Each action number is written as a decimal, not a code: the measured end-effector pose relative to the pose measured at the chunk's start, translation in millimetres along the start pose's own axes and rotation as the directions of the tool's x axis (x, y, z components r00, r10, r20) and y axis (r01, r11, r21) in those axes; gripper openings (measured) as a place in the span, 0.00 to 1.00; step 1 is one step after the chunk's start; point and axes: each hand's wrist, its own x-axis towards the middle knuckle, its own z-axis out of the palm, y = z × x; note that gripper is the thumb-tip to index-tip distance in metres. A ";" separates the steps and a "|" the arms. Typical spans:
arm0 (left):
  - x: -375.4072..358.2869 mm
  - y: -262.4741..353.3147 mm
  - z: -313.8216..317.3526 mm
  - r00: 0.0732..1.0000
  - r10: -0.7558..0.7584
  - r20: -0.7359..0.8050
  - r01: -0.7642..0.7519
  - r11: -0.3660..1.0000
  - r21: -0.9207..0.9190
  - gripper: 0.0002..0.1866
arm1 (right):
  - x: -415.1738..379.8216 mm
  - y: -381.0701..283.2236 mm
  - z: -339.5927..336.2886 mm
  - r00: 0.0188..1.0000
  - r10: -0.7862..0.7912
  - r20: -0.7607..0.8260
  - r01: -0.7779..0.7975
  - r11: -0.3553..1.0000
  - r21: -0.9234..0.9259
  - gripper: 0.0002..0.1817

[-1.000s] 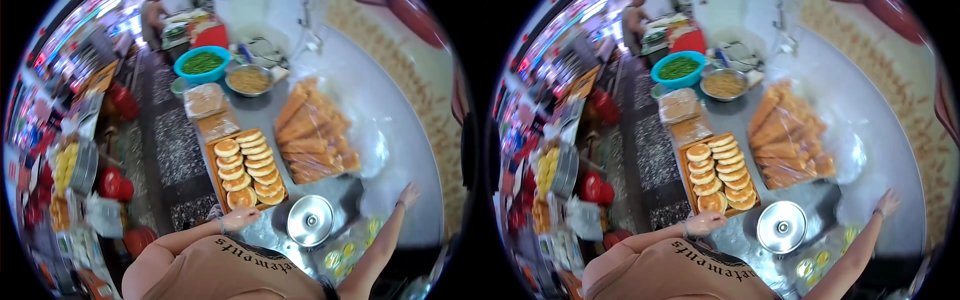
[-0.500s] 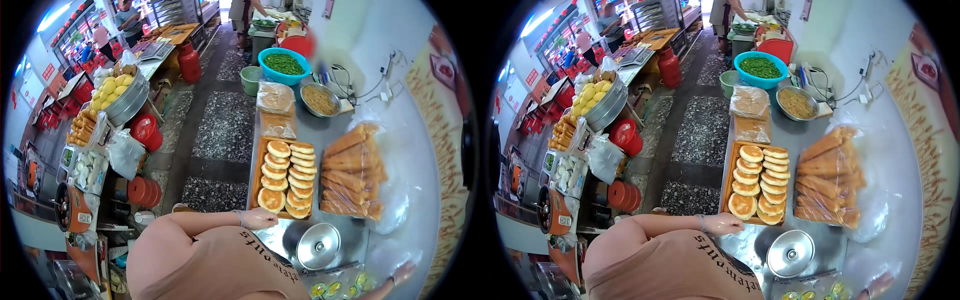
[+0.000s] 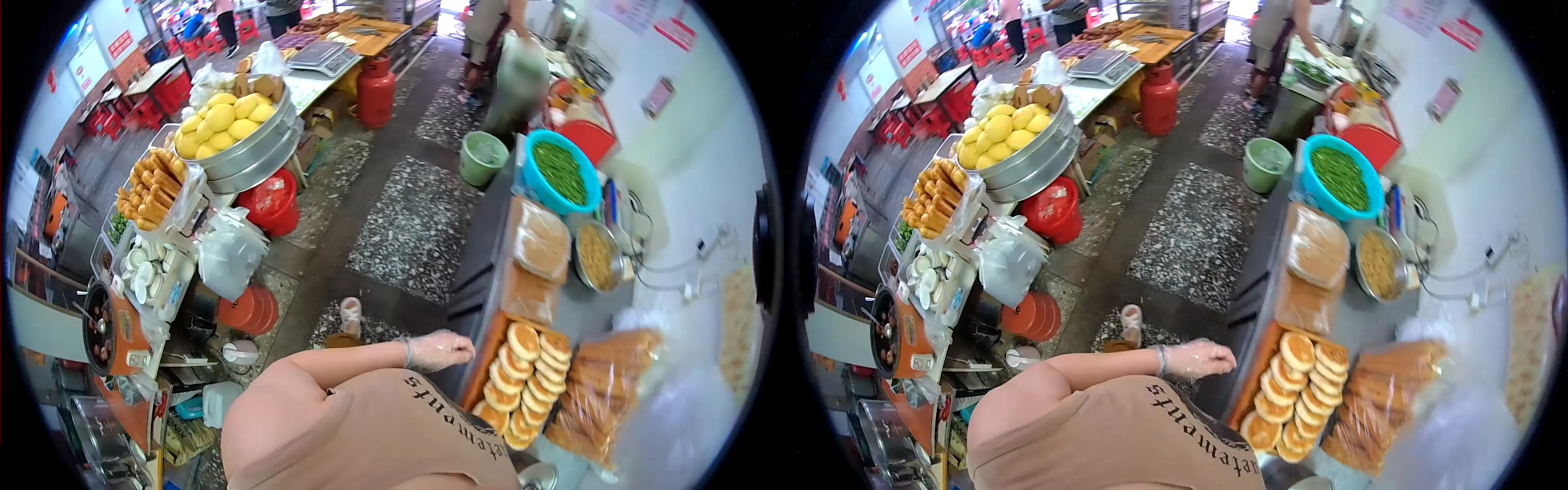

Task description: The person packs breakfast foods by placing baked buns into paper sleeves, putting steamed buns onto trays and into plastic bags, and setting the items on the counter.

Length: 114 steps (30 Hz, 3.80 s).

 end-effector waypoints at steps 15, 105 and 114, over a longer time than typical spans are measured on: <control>2.8 -120.5 -516.3 0.815 -0.263 -0.517 0.176 0.961 -0.212 0.15 | 67.6 -723.2 360.4 0.691 -0.441 0.573 -0.580 0.136 0.804 0.26; -94.3 -226.6 -1185.5 -0.579 0.127 -0.805 0.682 0.618 -0.393 0.48 | 295.9 -1772.9 303.9 0.174 -0.327 -0.929 -0.141 -0.942 0.305 0.12; -116.0 -182.8 -1171.6 -0.258 0.164 -0.952 0.914 0.360 -0.186 0.11 | 328.0 -1744.5 330.7 0.128 -0.043 -0.991 -0.121 -0.992 0.028 0.23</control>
